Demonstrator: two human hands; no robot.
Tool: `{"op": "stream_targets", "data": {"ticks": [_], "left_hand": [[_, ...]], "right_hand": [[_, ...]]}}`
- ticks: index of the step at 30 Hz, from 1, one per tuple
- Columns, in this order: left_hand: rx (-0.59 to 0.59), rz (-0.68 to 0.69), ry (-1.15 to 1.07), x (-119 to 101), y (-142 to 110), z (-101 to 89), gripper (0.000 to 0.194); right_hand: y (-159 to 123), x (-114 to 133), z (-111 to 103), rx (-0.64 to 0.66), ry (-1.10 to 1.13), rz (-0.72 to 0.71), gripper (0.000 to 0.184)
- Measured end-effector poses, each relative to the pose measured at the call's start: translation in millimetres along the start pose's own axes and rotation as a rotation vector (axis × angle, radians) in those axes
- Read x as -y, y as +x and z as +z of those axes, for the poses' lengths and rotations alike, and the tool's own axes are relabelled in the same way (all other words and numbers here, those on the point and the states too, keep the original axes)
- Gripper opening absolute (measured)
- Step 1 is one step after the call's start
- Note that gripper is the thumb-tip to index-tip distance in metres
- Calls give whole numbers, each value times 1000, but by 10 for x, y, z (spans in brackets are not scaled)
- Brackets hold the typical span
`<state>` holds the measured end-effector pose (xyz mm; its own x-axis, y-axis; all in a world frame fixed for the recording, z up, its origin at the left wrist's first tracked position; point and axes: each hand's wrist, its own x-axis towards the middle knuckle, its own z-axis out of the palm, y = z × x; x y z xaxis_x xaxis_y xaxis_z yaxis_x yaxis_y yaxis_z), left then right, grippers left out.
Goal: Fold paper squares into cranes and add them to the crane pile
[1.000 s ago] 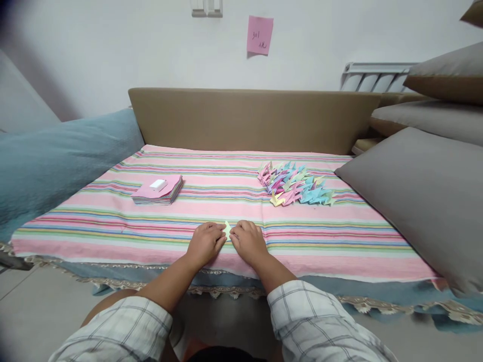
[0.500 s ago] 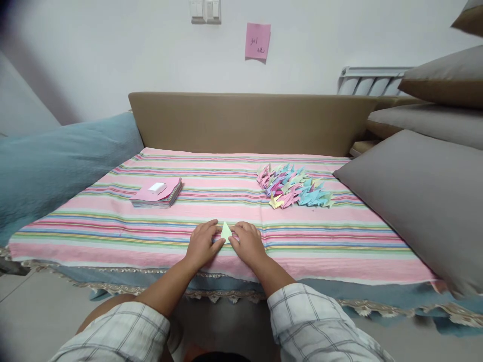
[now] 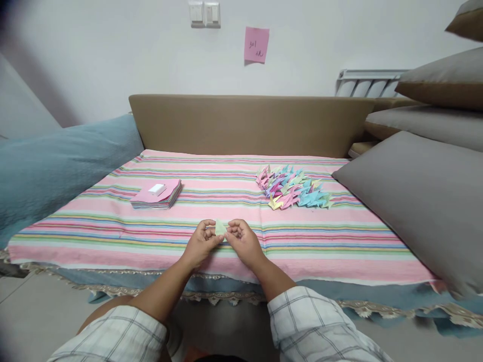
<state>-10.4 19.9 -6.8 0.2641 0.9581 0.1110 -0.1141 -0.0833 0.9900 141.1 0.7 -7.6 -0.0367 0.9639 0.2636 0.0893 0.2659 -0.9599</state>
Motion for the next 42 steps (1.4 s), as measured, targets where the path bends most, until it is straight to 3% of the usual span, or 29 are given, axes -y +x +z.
{"op": "stream_targets", "data": {"ticks": [3, 8, 21, 29, 35, 38, 42], "left_hand": [[-38, -69, -195, -69, -5, 25, 57], [-18, -114, -334, -129, -30, 47, 54], [32, -100, -346, -144, -39, 33, 40], [44, -105, -321, -121, -43, 26, 39], [-37, -84, -258, -95, -15, 24, 39], [-76, -60, -197, -88, -8, 34, 39], [-105, -19, -127, -85, -19, 53, 35]], "right_hand": [[-7, 73, 7, -16, 112, 29, 28], [-8, 113, 1, -11, 207, 56, 27], [-18, 133, -14, 26, 315, 81, 24], [-2, 81, -12, -28, 192, 20, 18], [-22, 78, -41, 20, -35, -57, 17], [-34, 80, -18, -17, -144, -113, 20], [-29, 60, 16, -3, -122, -30, 24]]}}
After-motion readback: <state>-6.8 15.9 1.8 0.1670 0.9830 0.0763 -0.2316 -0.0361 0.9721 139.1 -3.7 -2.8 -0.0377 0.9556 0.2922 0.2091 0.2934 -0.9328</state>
